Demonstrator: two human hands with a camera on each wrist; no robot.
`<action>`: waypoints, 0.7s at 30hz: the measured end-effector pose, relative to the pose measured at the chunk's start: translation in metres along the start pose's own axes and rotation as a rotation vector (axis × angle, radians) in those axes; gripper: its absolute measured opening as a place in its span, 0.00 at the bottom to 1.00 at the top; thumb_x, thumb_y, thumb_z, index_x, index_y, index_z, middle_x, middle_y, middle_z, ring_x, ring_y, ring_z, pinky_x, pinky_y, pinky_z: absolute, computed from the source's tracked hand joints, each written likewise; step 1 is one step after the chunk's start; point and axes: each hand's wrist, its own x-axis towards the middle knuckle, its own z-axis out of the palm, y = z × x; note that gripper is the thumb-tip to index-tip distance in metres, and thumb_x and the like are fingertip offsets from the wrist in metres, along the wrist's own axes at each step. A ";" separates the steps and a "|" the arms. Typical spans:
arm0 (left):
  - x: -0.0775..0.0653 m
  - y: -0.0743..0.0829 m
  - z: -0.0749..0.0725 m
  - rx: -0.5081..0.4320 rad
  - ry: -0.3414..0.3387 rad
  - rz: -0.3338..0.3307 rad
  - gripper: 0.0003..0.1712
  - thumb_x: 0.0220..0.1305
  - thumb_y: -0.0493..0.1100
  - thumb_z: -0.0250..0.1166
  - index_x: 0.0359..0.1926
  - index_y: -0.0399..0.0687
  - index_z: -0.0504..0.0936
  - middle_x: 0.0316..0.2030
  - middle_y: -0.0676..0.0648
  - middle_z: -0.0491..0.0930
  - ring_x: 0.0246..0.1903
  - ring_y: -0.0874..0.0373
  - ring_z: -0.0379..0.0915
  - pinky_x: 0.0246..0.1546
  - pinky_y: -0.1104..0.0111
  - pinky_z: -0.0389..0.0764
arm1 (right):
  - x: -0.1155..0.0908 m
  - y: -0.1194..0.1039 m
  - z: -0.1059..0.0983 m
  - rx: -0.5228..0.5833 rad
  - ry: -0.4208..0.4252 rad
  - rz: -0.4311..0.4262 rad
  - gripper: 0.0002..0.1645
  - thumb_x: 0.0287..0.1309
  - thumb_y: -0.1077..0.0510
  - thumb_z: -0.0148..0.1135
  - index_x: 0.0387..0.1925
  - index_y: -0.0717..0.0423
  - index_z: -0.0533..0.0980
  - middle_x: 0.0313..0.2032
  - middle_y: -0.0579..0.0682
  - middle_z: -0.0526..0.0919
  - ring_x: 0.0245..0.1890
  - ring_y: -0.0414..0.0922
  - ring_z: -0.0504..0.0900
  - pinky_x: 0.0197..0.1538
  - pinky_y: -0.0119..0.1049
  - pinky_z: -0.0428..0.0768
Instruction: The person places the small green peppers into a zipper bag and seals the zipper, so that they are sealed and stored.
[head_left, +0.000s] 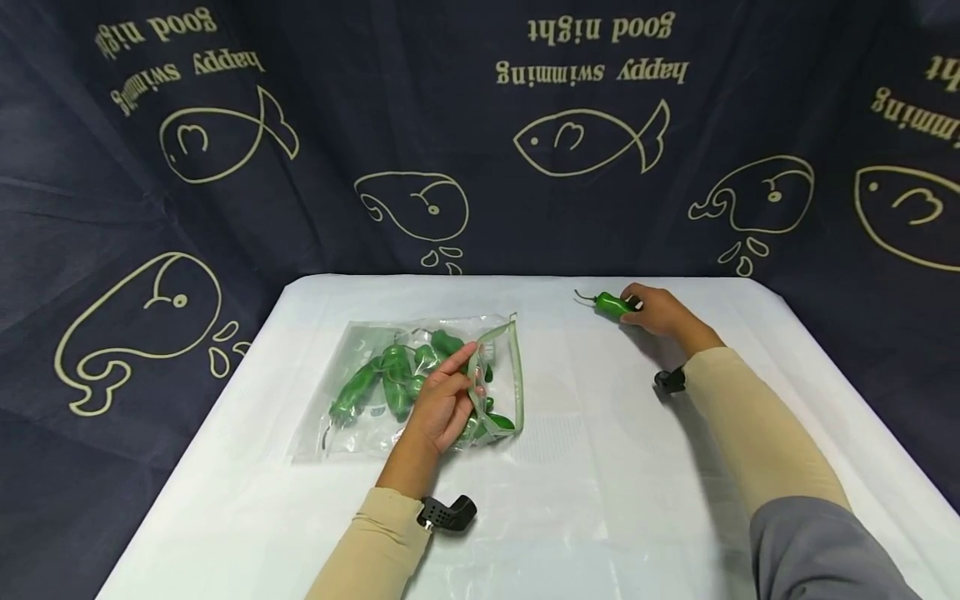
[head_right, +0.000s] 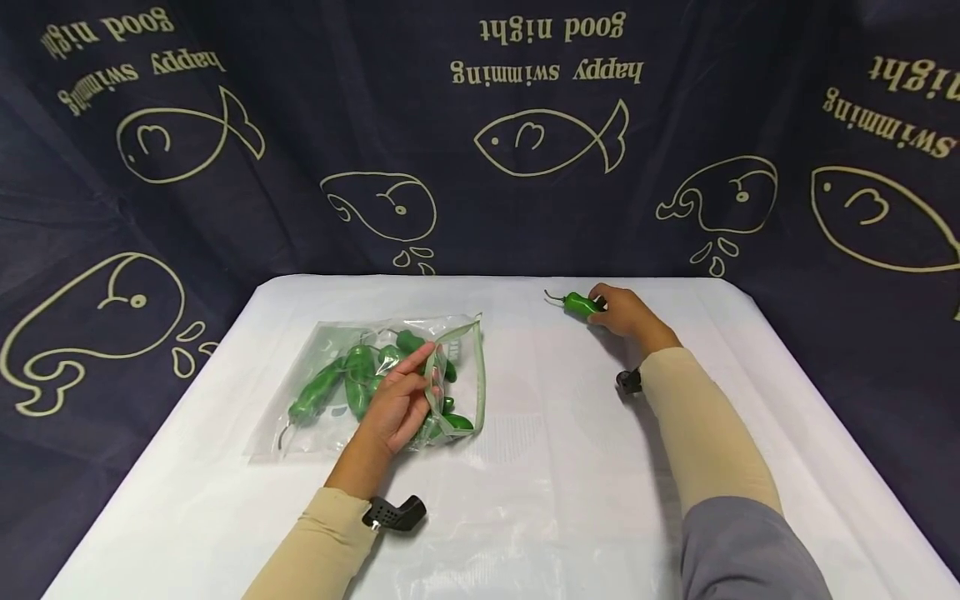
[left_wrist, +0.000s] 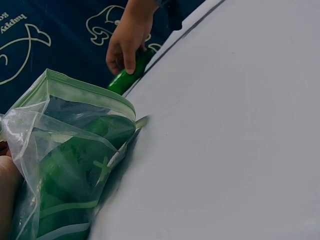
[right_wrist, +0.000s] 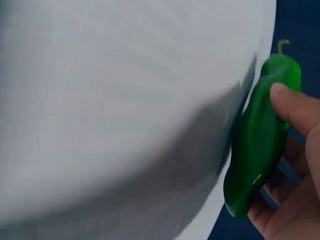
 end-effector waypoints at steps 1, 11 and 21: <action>0.000 0.000 0.000 0.000 0.001 -0.001 0.35 0.61 0.19 0.42 0.71 0.30 0.63 0.68 0.43 0.62 0.42 0.60 0.68 0.34 0.73 0.73 | -0.001 -0.002 0.000 0.005 -0.006 -0.015 0.26 0.65 0.58 0.62 0.61 0.62 0.68 0.55 0.69 0.75 0.54 0.61 0.74 0.56 0.58 0.72; -0.001 0.001 -0.001 -0.016 0.009 -0.022 0.35 0.61 0.20 0.42 0.71 0.32 0.63 0.68 0.44 0.63 0.41 0.59 0.68 0.34 0.73 0.74 | -0.007 -0.025 0.003 0.060 -0.010 -0.158 0.23 0.63 0.57 0.65 0.57 0.60 0.73 0.50 0.61 0.80 0.48 0.55 0.79 0.48 0.49 0.78; 0.000 0.001 0.000 -0.023 0.006 -0.022 0.35 0.62 0.19 0.42 0.71 0.32 0.63 0.68 0.43 0.62 0.41 0.59 0.68 0.33 0.73 0.74 | -0.019 -0.059 0.009 0.064 -0.025 -0.258 0.22 0.60 0.55 0.70 0.54 0.54 0.77 0.44 0.53 0.83 0.43 0.50 0.81 0.41 0.43 0.80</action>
